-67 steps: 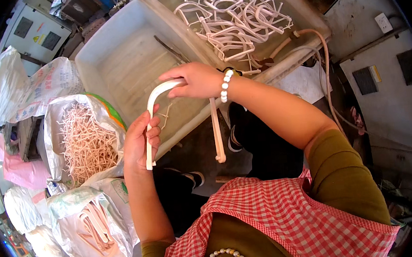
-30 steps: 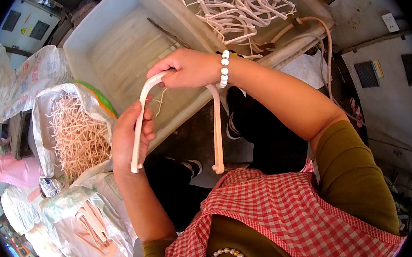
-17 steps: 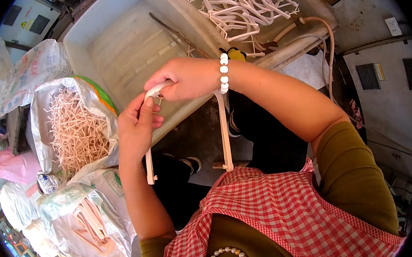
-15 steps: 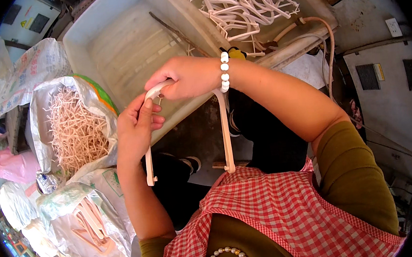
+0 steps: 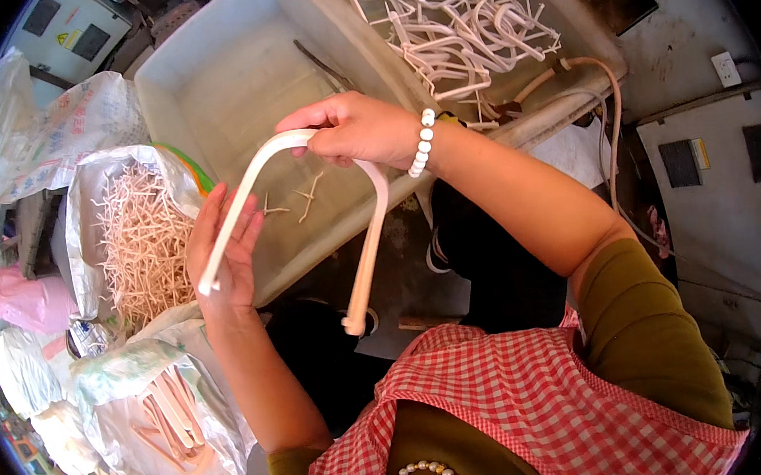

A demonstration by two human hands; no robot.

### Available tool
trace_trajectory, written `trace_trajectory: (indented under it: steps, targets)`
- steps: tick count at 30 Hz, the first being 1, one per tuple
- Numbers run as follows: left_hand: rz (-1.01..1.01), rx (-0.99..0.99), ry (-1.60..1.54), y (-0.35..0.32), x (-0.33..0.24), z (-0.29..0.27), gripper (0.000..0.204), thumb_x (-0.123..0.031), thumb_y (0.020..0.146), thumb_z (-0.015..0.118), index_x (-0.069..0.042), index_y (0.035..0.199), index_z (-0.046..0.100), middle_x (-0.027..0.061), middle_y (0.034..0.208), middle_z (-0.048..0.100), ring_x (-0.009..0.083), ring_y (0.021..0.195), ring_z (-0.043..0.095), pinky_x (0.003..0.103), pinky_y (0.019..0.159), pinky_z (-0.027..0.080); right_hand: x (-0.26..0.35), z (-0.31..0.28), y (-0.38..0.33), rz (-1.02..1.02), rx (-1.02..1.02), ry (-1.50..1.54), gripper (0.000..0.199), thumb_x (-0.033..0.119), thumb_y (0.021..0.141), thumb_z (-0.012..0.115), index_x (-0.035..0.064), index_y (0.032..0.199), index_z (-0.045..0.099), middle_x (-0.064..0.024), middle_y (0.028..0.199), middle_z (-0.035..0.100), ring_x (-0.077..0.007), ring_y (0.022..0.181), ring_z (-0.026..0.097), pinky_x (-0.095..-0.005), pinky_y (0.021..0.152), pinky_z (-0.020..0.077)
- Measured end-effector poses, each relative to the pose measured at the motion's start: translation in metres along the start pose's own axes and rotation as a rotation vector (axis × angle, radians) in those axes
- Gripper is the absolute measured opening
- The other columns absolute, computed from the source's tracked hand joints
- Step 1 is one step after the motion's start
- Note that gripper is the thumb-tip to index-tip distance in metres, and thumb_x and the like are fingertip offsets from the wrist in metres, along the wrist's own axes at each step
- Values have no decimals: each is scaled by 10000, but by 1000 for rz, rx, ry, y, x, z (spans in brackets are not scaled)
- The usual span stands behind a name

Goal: The person assembles white plastic hangers by inserting curved plastic arms into metal frames. They handle the components by hand, occasionally using a spray can to lubricate the parts for easier insertion. The finished hangers are placed into a large white sack.

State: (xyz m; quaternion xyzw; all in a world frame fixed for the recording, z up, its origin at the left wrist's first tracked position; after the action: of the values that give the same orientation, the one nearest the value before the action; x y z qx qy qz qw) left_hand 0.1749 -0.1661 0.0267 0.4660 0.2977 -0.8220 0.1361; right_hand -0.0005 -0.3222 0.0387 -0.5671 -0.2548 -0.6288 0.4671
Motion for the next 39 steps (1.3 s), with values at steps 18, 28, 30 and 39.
trace_trajectory:
  steps: [18,28,30,39]
  targets:
    - [445,329,-460,-26,-30,7,518,-531,970,323,-56,959,528,86,862,543,218,791,530,475,999,368,3,25,42,-212,-288,707,425,63,874,537,11,1283,435,-38,820,576,-136,653,510,-291,608,460]
    - [211,-411,-587,-15,-25,-37,479,-489,970,393,-32,1069,497,81,903,534,226,841,532,389,870,433,-27,46,61,80,-179,764,177,205,934,481,48,1009,514,-15,707,511,-141,624,477,-309,609,447]
    - [391,-445,-321,-18,-25,-49,556,-371,997,402,23,1375,298,140,1341,412,215,1255,385,345,1088,254,-22,54,71,24,-277,670,139,178,937,484,59,1008,494,-20,715,515,-143,631,486,-315,607,450]
    - [144,-422,-563,-26,-15,-46,582,-146,973,429,48,1439,139,194,1493,198,299,1397,201,393,1149,148,-16,105,158,-23,-222,731,91,156,958,480,67,953,460,-44,734,524,-158,628,507,-329,602,461]
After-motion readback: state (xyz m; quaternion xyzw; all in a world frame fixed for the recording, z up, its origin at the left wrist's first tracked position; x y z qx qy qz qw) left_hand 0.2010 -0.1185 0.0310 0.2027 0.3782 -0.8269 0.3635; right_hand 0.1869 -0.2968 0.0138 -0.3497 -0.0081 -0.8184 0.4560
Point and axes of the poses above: each hand's wrist, its own y-axis towards the middle knuckle, its own z-axis out of the palm, x = y × z, the point moved 3 cm from there along y, towards the middle knuckle
